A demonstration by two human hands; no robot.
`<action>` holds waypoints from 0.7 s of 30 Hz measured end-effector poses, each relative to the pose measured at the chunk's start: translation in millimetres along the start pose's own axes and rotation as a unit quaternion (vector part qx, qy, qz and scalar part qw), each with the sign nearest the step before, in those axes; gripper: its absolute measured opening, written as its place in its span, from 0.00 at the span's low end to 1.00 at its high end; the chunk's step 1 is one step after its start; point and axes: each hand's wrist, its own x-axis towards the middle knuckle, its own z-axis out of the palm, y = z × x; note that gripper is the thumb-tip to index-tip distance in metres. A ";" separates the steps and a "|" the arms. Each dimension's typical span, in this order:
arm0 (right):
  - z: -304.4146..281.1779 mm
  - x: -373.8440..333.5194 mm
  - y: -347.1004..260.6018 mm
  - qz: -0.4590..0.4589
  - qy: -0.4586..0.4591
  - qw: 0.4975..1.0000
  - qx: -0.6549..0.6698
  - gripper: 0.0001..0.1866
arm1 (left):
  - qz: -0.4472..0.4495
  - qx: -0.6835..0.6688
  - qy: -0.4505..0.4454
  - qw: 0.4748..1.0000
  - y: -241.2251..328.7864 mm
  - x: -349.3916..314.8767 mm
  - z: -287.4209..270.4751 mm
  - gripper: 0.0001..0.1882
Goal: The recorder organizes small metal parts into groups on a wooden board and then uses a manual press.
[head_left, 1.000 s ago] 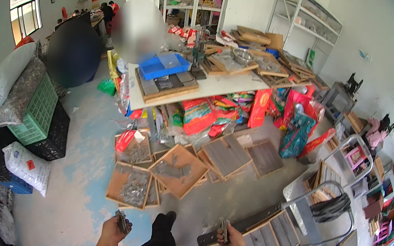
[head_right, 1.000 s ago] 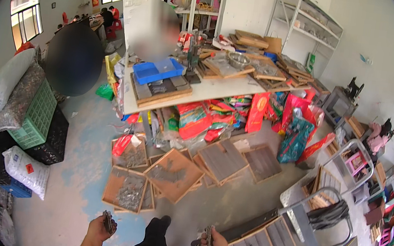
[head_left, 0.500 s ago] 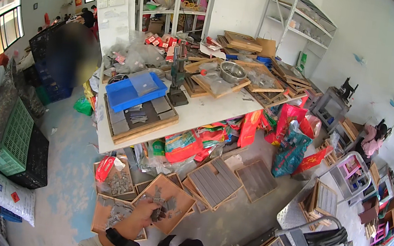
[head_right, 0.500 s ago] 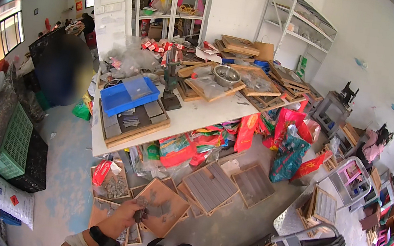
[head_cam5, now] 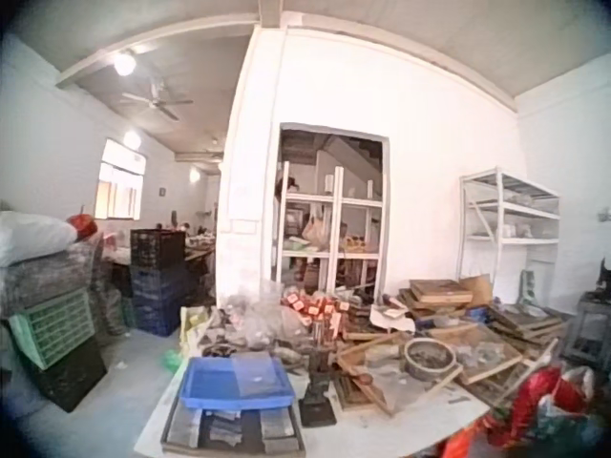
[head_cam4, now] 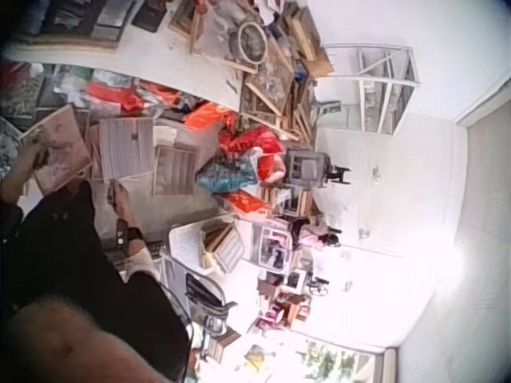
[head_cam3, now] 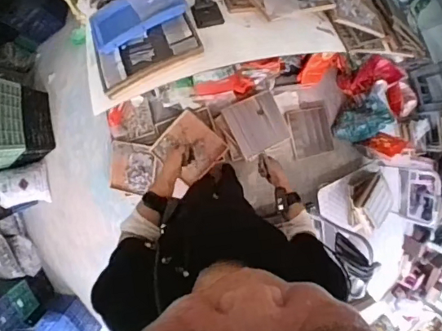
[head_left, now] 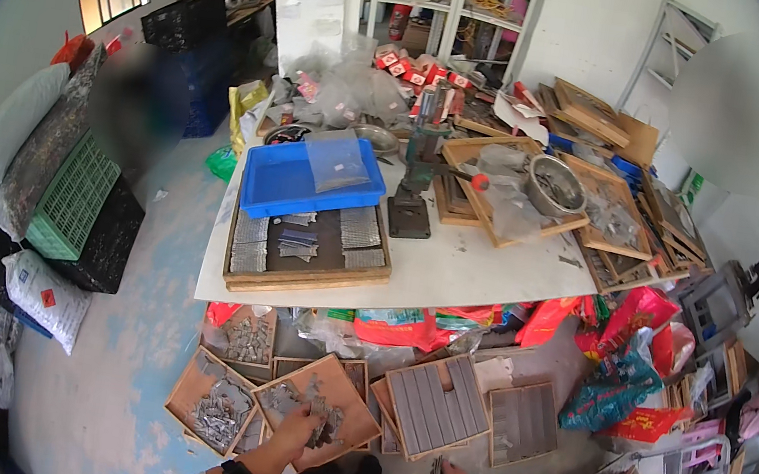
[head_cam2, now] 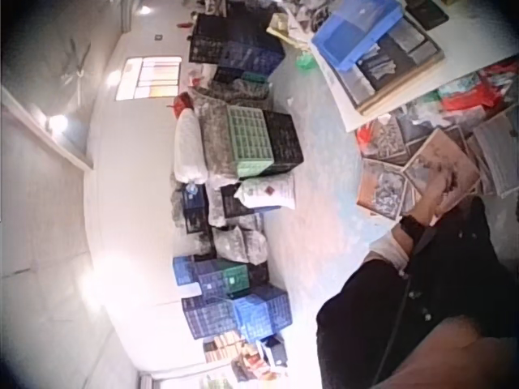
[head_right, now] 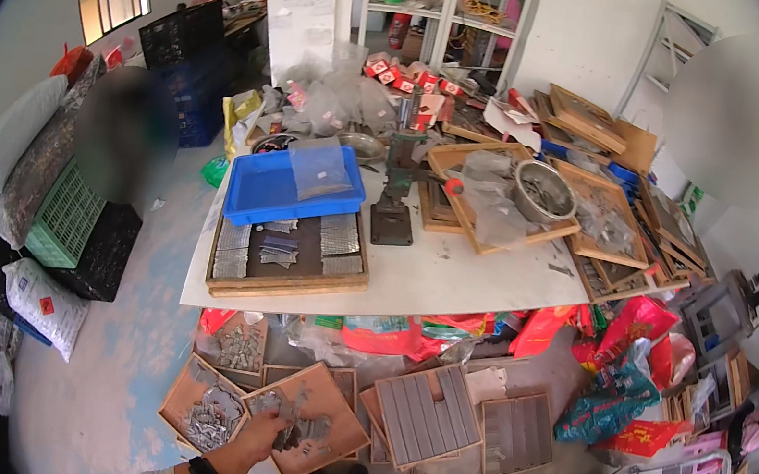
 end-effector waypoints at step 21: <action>101.2 341.3 -380.5 -0.507 0.297 0.448 -0.674 0.13 | 0.584 0.609 0.025 0.536 95.2 270.5 56.8 0.10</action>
